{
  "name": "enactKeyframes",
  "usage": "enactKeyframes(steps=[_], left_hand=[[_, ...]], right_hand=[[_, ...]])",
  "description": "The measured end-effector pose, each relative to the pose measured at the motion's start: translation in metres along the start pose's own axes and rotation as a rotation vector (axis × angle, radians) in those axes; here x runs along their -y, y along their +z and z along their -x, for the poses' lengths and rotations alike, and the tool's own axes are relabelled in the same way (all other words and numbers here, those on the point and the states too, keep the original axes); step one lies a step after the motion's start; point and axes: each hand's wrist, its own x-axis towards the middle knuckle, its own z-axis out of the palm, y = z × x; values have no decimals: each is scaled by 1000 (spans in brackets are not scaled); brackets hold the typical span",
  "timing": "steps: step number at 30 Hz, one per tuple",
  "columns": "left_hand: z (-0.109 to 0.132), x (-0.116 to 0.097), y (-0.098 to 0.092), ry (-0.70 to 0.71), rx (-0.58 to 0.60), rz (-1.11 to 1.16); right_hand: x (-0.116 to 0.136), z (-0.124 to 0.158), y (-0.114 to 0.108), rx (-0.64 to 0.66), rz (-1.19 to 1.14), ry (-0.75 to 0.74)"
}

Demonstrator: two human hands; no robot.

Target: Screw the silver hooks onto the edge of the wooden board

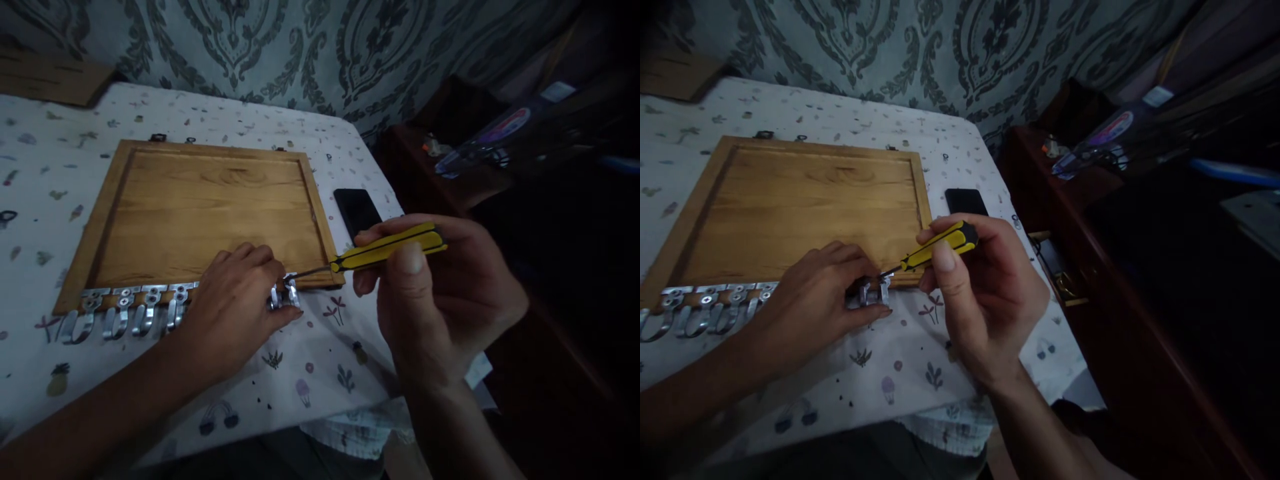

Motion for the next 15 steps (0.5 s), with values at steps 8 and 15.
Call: enactKeyframes(steps=[8, 15], left_hand=[[1, 4, 3, 31, -30, -7], [1, 3, 4, 22, -24, -9]], right_hand=[[0, -1, -1, 13, 70, -1], [1, -2, -1, 4, 59, -13]])
